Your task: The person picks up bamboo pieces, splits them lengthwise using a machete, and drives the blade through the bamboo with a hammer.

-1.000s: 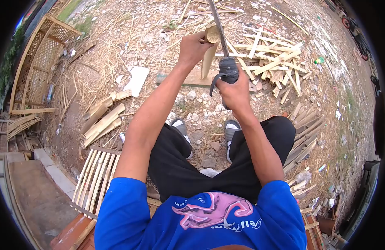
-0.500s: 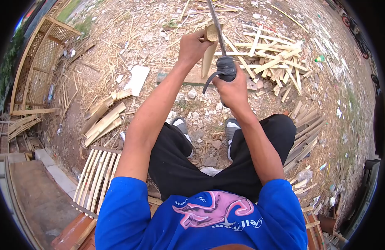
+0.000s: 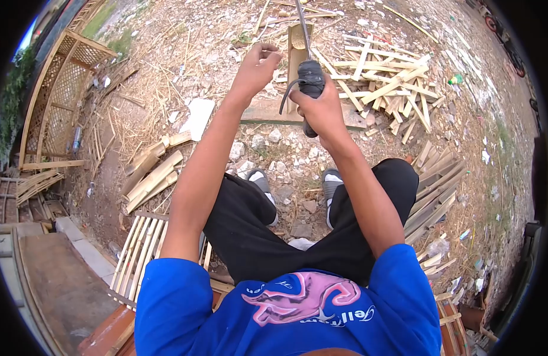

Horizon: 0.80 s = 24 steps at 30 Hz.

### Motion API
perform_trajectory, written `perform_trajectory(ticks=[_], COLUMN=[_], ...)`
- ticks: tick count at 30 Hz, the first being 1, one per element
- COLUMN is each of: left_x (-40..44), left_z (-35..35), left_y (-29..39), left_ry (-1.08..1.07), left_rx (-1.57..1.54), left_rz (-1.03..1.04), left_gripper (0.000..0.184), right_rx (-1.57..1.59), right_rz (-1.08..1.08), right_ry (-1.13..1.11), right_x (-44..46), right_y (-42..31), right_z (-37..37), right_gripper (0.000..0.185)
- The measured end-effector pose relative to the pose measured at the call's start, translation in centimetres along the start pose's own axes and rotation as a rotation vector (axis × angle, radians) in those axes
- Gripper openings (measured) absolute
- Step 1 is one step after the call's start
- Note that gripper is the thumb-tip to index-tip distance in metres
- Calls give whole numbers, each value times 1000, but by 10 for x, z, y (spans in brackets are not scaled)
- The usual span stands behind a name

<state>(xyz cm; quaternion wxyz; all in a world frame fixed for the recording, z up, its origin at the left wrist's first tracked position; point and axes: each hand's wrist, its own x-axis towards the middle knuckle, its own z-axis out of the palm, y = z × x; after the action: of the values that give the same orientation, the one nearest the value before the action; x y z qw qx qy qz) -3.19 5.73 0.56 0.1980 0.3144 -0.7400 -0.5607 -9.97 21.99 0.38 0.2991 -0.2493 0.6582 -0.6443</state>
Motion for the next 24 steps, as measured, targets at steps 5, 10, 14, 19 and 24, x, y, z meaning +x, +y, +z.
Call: perform_trajectory(ticks=[5,10,14,19,24], left_x=[-56,-61,-58,-54,-55], left_z=[14,25,27,28,29], left_y=[46,46,46,41,46], left_ry=[-214,-209,-130,-86,-98], left_rx=[-150,-227,-217,-303,-353], left_rz=[-175,-233,-151,-115,-139], left_gripper=[68,66,61,59,57], right_rx=[73,81,81,28,-182], right_rz=[-66,29,13,-14,5], right_ry=[-47,-157,-211,-371,-538], right_x=[6,16,20,29,46], right_y=[-8,-14,-23,-25,-32], right_z=[9,8,4,-12,-43], right_gripper=[31,34,45,39,78])
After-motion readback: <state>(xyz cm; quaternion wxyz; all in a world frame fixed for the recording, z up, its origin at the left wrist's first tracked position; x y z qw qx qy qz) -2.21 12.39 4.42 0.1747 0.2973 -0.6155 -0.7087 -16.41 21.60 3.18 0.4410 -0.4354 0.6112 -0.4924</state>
